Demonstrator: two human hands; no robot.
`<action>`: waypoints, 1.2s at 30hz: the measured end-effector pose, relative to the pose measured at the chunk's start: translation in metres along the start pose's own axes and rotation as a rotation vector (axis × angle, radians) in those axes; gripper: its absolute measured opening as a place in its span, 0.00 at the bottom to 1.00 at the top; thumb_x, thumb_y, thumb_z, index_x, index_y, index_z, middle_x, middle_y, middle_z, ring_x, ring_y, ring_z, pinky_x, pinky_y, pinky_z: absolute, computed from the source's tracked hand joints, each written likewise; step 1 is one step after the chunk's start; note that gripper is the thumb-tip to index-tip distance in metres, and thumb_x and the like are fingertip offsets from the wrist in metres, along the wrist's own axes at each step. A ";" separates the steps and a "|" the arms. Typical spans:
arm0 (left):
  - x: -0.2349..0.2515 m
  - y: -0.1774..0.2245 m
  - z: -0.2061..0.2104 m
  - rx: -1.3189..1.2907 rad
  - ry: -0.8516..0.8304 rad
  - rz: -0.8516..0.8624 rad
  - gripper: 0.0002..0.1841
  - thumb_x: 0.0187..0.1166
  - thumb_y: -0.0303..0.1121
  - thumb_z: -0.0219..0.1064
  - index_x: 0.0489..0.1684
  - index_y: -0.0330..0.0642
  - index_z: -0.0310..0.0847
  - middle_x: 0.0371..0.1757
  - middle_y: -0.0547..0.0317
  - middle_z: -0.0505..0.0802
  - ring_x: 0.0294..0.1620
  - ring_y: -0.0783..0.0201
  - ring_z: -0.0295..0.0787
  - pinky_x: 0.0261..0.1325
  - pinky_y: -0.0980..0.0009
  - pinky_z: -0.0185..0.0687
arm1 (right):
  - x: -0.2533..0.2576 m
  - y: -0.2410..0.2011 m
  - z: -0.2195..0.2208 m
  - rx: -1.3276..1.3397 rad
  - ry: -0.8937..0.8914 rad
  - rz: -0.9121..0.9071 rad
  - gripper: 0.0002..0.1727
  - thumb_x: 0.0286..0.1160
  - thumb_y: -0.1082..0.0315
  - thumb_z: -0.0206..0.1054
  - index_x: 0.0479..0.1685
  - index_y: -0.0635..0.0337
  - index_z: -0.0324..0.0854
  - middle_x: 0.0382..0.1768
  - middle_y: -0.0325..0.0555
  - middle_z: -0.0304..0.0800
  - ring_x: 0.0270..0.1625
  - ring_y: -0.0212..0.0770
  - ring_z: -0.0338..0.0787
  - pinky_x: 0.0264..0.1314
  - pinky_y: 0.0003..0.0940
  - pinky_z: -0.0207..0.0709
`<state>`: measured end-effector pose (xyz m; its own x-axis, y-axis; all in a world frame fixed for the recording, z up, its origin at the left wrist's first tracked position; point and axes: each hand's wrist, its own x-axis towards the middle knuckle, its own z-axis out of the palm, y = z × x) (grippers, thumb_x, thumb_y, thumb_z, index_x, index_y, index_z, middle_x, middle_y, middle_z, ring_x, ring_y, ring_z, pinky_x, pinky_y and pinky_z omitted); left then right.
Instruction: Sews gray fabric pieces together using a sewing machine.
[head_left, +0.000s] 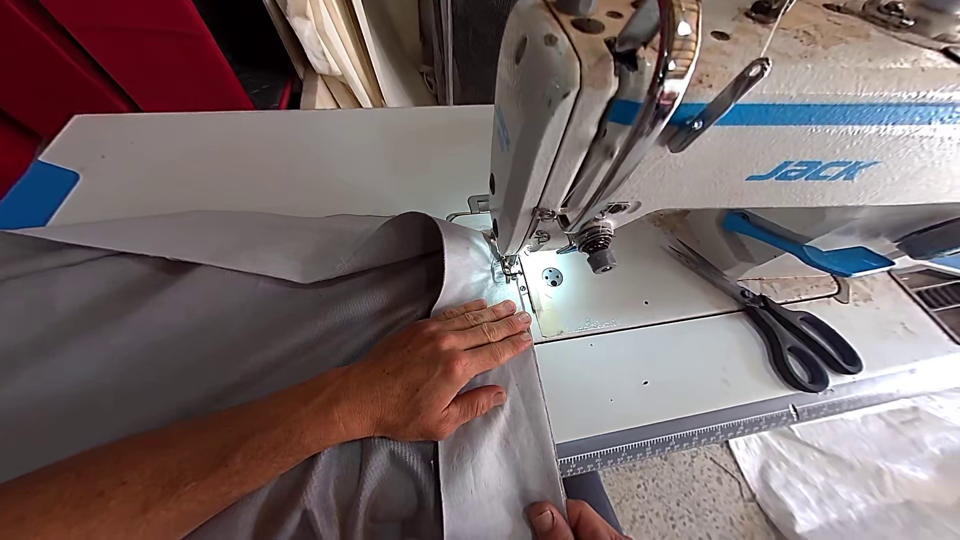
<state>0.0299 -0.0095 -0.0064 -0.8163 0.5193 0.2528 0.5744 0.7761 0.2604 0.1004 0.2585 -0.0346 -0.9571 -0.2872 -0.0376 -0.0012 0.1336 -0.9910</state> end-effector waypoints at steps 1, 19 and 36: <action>0.000 0.000 0.000 0.000 0.003 0.004 0.28 0.89 0.51 0.50 0.83 0.48 0.77 0.88 0.63 0.75 0.93 0.66 0.59 0.95 0.63 0.53 | 0.000 -0.001 0.000 0.000 0.003 0.008 0.13 0.79 0.69 0.70 0.26 0.65 0.87 0.18 0.36 0.87 0.21 0.21 0.84 0.25 0.20 0.79; -0.004 -0.010 -0.002 -0.036 0.029 0.098 0.25 0.90 0.48 0.50 0.75 0.50 0.84 0.81 0.65 0.83 0.90 0.67 0.65 0.93 0.64 0.58 | 0.005 -0.010 0.001 0.027 0.005 0.076 0.10 0.78 0.72 0.69 0.26 0.63 0.86 0.17 0.32 0.86 0.20 0.20 0.84 0.24 0.19 0.79; 0.000 -0.018 -0.004 -0.034 0.038 0.103 0.25 0.89 0.48 0.52 0.76 0.49 0.84 0.81 0.65 0.83 0.90 0.66 0.66 0.93 0.65 0.58 | 0.012 -0.017 0.001 0.031 0.035 0.093 0.11 0.79 0.72 0.68 0.27 0.61 0.86 0.16 0.31 0.85 0.18 0.20 0.83 0.22 0.19 0.78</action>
<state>0.0199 -0.0247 -0.0074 -0.7506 0.5811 0.3147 0.6571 0.7064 0.2631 0.0889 0.2512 -0.0185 -0.9622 -0.2415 -0.1261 0.0970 0.1287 -0.9869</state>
